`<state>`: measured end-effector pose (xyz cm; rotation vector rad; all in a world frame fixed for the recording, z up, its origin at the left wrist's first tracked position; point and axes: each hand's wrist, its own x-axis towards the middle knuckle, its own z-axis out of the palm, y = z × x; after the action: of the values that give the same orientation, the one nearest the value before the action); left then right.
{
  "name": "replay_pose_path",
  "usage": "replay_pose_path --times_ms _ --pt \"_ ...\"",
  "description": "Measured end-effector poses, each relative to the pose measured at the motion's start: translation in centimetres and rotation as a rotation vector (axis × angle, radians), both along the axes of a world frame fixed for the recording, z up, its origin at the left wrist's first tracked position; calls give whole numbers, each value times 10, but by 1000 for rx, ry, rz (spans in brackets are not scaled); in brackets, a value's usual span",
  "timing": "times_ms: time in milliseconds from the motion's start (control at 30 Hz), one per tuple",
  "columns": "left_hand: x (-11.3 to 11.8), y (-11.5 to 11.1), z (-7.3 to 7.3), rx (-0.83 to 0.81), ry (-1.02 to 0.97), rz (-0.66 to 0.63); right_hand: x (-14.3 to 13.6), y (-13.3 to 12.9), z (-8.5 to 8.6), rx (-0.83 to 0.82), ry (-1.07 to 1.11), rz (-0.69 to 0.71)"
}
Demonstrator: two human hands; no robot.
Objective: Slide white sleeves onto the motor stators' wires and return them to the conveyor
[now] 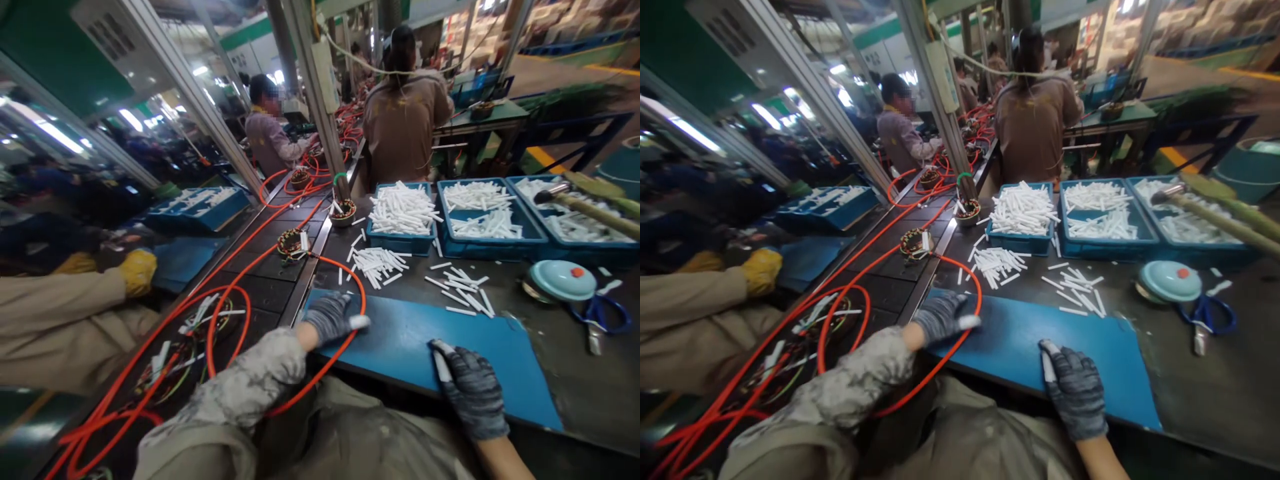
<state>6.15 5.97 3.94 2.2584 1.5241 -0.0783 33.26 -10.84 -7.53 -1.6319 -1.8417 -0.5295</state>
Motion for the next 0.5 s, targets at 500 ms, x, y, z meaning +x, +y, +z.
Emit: replay_pose_path --times_ms 500 --pt "-57 -15 135 26 -772 376 2 1 1 10 21 16"
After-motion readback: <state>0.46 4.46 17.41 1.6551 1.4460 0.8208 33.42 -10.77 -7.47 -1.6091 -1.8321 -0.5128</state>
